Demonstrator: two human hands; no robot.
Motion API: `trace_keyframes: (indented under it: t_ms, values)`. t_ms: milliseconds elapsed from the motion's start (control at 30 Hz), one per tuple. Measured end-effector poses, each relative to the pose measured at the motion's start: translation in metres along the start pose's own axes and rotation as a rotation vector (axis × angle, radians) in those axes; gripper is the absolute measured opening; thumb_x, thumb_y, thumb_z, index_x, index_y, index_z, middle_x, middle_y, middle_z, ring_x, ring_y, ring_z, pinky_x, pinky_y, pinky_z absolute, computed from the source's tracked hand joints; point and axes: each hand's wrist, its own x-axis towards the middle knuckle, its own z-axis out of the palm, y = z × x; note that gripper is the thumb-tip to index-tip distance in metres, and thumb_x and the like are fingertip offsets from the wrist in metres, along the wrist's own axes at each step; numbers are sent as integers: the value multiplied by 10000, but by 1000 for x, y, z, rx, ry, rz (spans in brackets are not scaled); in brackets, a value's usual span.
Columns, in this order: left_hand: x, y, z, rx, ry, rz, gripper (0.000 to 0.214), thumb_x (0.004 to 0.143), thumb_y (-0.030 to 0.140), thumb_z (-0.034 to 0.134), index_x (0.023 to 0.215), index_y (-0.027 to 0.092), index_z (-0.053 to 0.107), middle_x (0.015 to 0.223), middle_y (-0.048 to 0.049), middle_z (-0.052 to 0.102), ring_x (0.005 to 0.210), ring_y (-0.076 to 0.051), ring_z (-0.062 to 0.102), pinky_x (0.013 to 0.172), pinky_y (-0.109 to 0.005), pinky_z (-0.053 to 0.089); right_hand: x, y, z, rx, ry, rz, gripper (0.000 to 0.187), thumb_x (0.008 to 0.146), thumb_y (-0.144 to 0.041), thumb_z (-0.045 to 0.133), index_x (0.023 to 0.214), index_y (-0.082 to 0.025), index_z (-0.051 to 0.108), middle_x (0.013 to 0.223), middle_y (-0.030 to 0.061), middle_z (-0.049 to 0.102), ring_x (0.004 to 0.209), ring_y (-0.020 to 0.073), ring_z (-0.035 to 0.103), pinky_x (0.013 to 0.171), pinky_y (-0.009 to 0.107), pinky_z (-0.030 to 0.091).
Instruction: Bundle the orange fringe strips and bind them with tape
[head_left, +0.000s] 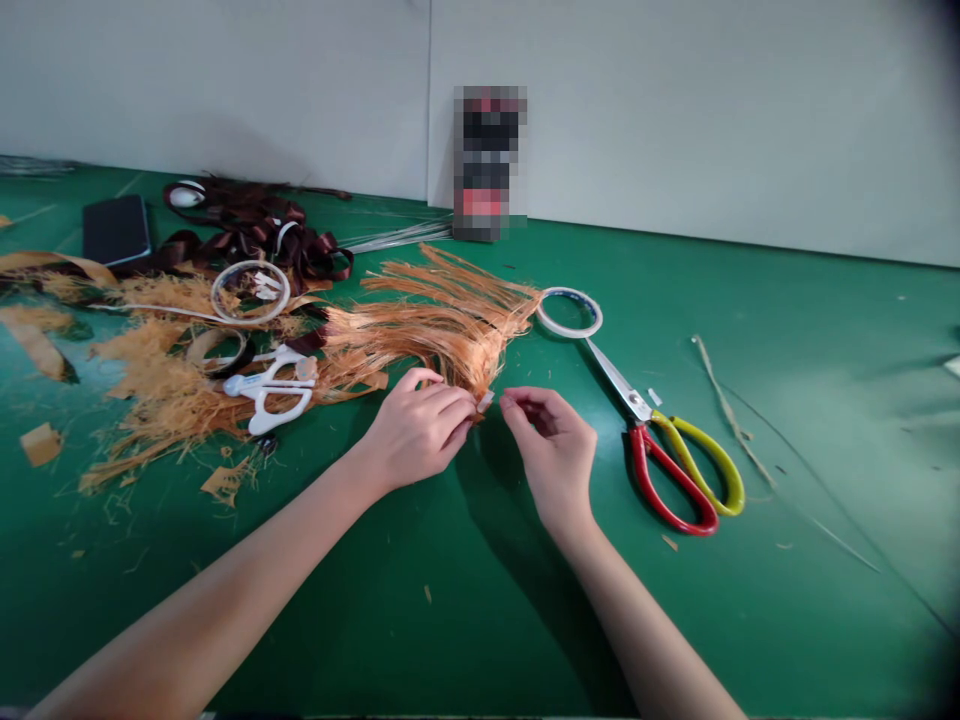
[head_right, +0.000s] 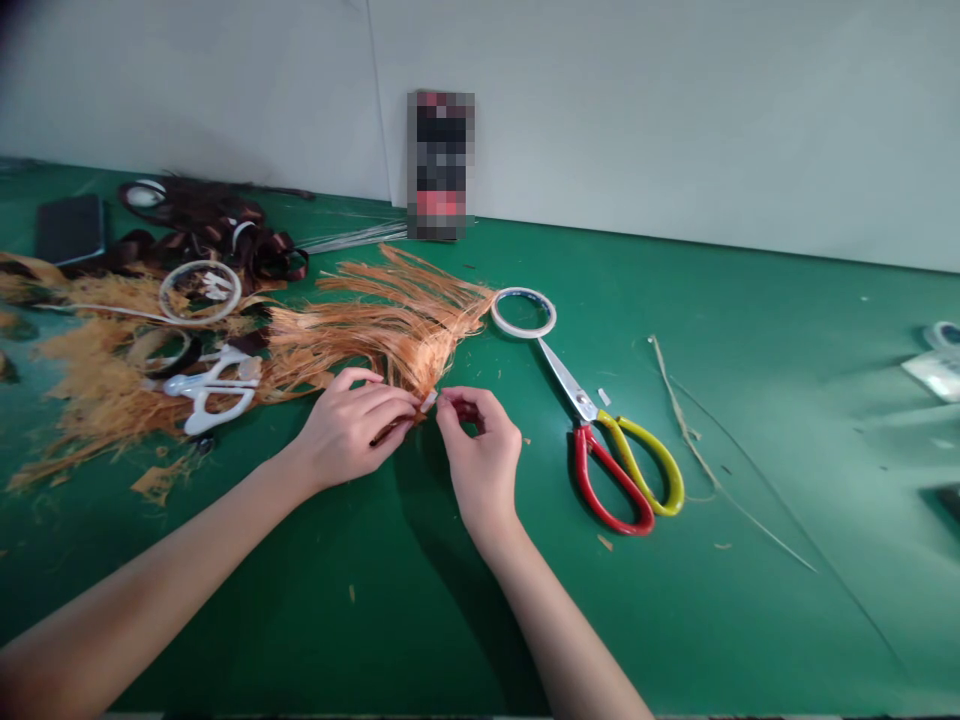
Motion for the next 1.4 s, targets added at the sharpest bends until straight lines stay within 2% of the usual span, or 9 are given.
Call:
trace_keyframes:
  t_ms: [267,400,533,667,733,867,967,1067,1400]
  values:
    - [0,1,-7,-26,-86,3,214,763,95,475,900,158,628,986,-46,674,854,-182,608,864,-380,384,1,-5,0,81,51,55,92,821,-265,621,831,-175,634,757,21,708,682,148,685,672,294,562]
    - [-1,-1,-7,41,-70,36,218,740,117,483,857,166,661,987,-61,665,848,-216,564,759,-383,375,0,-4,0,84,81,52,145,820,-262,623,940,-182,643,800,24,724,721,157,699,724,325,576]
    - [-3,0,-7,57,-14,87,222,748,108,476,848,158,668,954,-47,686,815,-197,567,735,-376,370,-1,-2,1,147,59,100,109,812,-260,620,862,-170,655,804,39,730,766,171,708,763,342,585]
    - [-3,1,-7,67,28,105,206,762,93,478,803,159,669,919,-33,699,807,-192,563,731,-378,368,-3,-3,3,195,33,115,115,813,-273,618,873,-176,627,822,42,729,791,175,703,788,362,575]
    - [-3,1,-7,77,22,102,192,758,92,487,754,163,666,903,-34,695,791,-193,546,706,-377,362,-3,-3,3,138,12,71,119,830,-276,596,893,-182,633,866,48,716,811,171,686,789,362,561]
    - [-1,-1,-8,99,-2,90,185,758,104,498,661,169,642,862,-43,675,752,-193,507,654,-373,337,-4,-3,1,-204,-40,-102,95,800,-243,622,842,-214,702,1016,73,602,928,195,590,791,375,506]
    - [-1,-1,-8,115,-15,94,184,755,98,496,631,164,615,811,-43,654,725,-187,484,633,-368,322,-4,-1,2,-359,-113,-165,70,765,-213,659,787,-221,724,982,73,555,970,226,520,853,426,456]
    - [0,0,-8,122,-19,99,184,762,98,492,624,160,596,789,-40,641,717,-182,477,627,-365,318,-4,1,5,-397,-159,-193,66,762,-192,662,752,-209,725,941,73,573,966,236,492,897,456,420]
    - [0,0,-8,131,-14,107,167,741,93,492,631,156,601,785,-39,646,707,-179,491,631,-360,322,-4,3,7,-400,-148,-229,103,759,-157,651,745,-235,717,914,59,582,929,234,478,862,434,423]
